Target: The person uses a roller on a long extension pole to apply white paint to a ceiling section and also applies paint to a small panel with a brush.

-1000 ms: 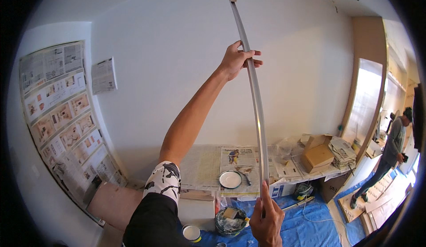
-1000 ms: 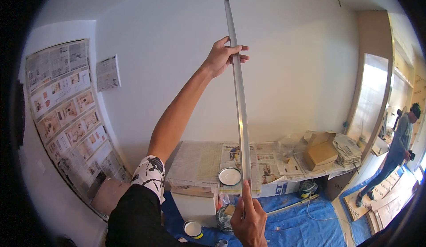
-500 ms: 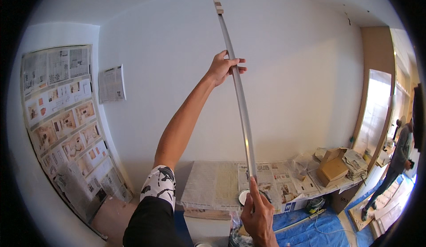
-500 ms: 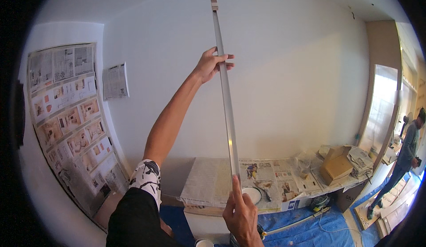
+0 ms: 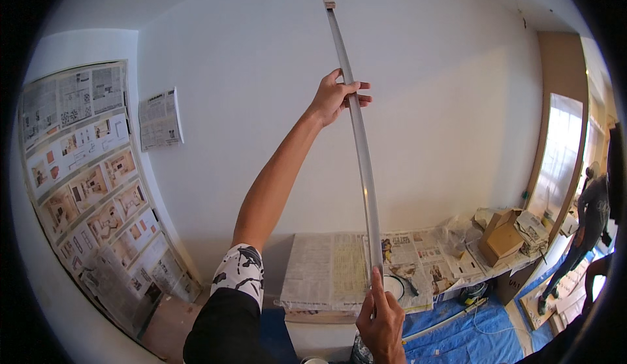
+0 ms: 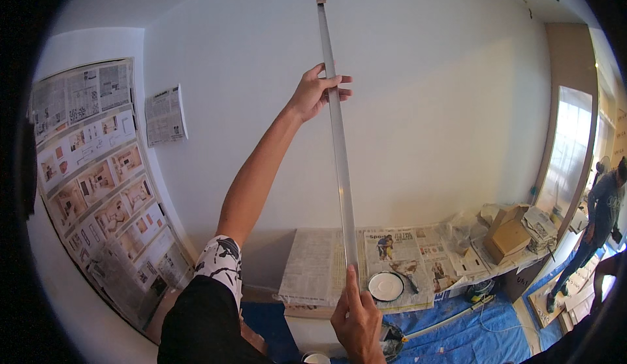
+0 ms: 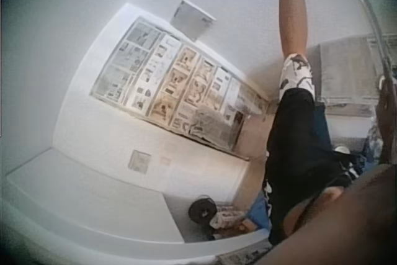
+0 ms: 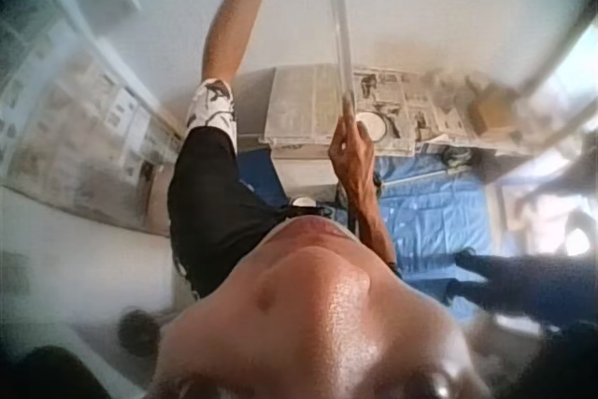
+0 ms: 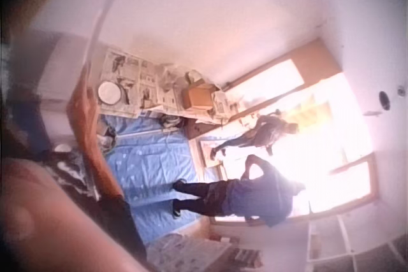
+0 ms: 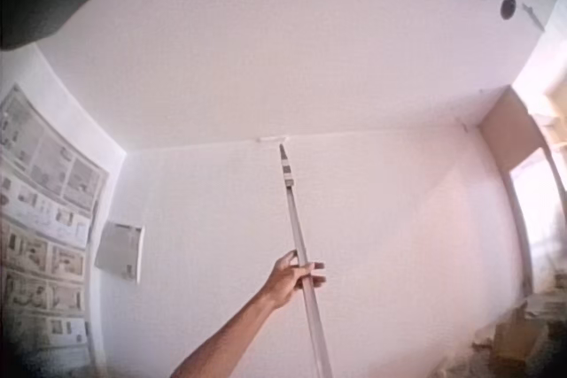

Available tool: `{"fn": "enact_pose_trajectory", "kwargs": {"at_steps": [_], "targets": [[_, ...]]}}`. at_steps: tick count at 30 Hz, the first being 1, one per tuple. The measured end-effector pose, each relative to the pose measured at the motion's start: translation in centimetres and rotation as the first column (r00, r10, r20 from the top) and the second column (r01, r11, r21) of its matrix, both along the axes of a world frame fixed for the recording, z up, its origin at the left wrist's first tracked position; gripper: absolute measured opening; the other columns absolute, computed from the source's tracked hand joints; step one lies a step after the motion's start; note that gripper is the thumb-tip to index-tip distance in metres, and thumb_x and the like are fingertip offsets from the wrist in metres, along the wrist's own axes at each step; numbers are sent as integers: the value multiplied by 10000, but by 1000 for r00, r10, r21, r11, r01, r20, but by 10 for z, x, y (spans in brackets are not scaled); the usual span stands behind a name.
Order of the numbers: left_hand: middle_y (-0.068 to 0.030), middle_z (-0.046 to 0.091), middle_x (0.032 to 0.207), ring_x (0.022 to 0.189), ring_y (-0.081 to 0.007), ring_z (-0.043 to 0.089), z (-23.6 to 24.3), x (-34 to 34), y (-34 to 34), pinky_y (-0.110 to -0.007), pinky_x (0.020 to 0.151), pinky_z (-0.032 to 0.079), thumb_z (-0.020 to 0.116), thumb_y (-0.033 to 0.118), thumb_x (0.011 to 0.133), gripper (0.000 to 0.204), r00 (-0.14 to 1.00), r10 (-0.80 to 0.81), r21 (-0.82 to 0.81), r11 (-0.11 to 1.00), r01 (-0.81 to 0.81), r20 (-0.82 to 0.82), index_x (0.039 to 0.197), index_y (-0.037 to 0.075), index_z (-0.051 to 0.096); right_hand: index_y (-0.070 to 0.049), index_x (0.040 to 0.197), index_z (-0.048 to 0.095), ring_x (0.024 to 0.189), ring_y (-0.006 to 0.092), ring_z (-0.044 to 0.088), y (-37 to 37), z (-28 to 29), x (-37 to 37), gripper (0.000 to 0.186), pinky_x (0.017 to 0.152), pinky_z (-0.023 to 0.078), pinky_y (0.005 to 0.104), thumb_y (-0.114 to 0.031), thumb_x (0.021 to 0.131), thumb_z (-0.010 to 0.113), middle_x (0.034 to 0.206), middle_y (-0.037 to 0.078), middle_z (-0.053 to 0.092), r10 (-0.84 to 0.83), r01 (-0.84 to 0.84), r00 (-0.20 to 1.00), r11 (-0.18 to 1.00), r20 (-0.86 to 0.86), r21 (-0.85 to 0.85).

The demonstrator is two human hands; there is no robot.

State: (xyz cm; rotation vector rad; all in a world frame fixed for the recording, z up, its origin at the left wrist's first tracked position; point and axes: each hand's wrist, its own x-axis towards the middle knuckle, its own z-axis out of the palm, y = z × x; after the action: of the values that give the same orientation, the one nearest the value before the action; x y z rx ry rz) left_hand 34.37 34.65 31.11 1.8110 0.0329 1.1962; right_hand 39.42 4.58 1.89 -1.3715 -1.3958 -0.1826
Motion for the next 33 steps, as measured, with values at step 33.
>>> {"fn": "enact_pose_trajectory", "kwargs": {"at_steps": [33], "targets": [[-201, 618, 1054, 812, -282, 692, -44, -15, -35, -377, 726, 601, 527, 107, 963, 370, 999, -20, -23, 1000, 19, -45, 1269, 3, 346, -141, 1397, 479, 517, 352, 504, -19, -81, 13, 526, 471, 399, 428, -23, 891, 556, 642, 184, 510, -10, 1, 997, 994, 74, 113]]}}
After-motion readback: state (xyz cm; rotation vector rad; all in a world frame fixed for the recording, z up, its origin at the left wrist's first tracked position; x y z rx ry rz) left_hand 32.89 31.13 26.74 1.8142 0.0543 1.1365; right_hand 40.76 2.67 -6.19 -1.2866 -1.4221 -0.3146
